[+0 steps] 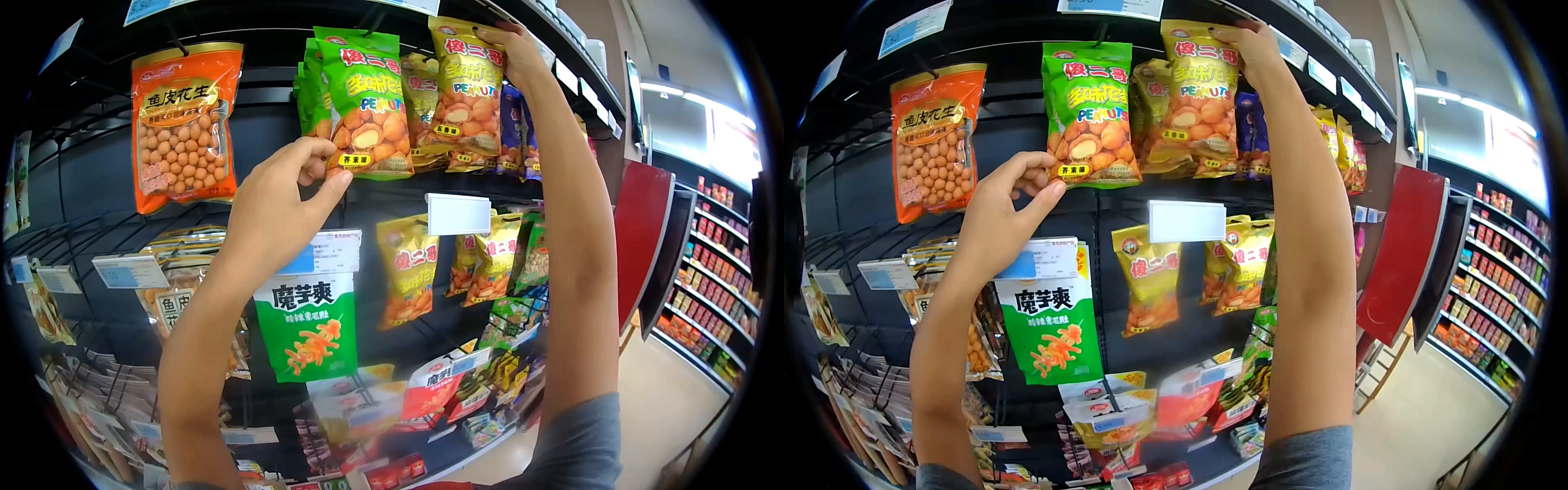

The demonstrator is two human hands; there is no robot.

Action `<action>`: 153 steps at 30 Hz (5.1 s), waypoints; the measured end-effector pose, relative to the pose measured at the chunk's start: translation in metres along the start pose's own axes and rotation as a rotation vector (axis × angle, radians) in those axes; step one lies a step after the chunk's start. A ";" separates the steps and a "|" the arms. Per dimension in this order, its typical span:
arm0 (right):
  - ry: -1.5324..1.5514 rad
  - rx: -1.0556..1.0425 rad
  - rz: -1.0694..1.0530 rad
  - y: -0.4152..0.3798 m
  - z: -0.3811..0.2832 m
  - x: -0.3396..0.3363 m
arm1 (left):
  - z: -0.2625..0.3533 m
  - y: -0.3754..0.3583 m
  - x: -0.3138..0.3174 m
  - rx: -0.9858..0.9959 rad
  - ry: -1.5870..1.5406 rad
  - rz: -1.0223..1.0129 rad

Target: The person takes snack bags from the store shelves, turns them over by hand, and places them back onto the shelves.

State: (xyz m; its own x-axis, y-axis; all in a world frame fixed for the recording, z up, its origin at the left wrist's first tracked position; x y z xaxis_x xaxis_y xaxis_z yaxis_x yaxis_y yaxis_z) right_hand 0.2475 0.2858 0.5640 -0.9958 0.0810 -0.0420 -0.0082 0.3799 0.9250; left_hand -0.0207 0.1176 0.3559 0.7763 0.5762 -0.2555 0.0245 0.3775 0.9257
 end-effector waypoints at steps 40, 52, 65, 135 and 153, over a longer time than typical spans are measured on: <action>-0.387 0.125 0.104 0.018 0.039 0.041 | -0.006 -0.007 -0.003 0.079 0.033 0.013; -0.584 -0.596 0.021 -0.121 -0.065 0.073 | -0.021 0.012 -0.009 -0.078 -0.464 0.123; -0.728 -0.433 -0.233 -0.159 -0.032 0.121 | -0.054 0.051 0.010 -0.714 -0.384 -0.432; -0.197 -0.064 -0.042 -0.189 -0.024 0.075 | -0.004 -0.012 0.047 0.321 0.027 -0.235; -0.224 -0.098 -0.050 -0.187 -0.021 0.073 | -0.001 -0.011 0.045 0.276 0.056 -0.307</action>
State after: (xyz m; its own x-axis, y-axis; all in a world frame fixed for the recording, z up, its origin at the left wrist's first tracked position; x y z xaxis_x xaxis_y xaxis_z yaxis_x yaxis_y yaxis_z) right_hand 0.1746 0.2012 0.3955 -0.9489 0.2711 -0.1616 -0.0770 0.2979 0.9515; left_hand 0.0131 0.1405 0.3337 0.6710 0.5087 -0.5394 0.4238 0.3337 0.8420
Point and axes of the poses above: each hand's wrist, its own y-axis towards the middle knuckle, its own x-axis out of the palm, z = x × y, the point moved 2 cm from there along y, towards the middle knuckle, and after that the axes turned 12 degrees about -y, right-handed, at the moved point
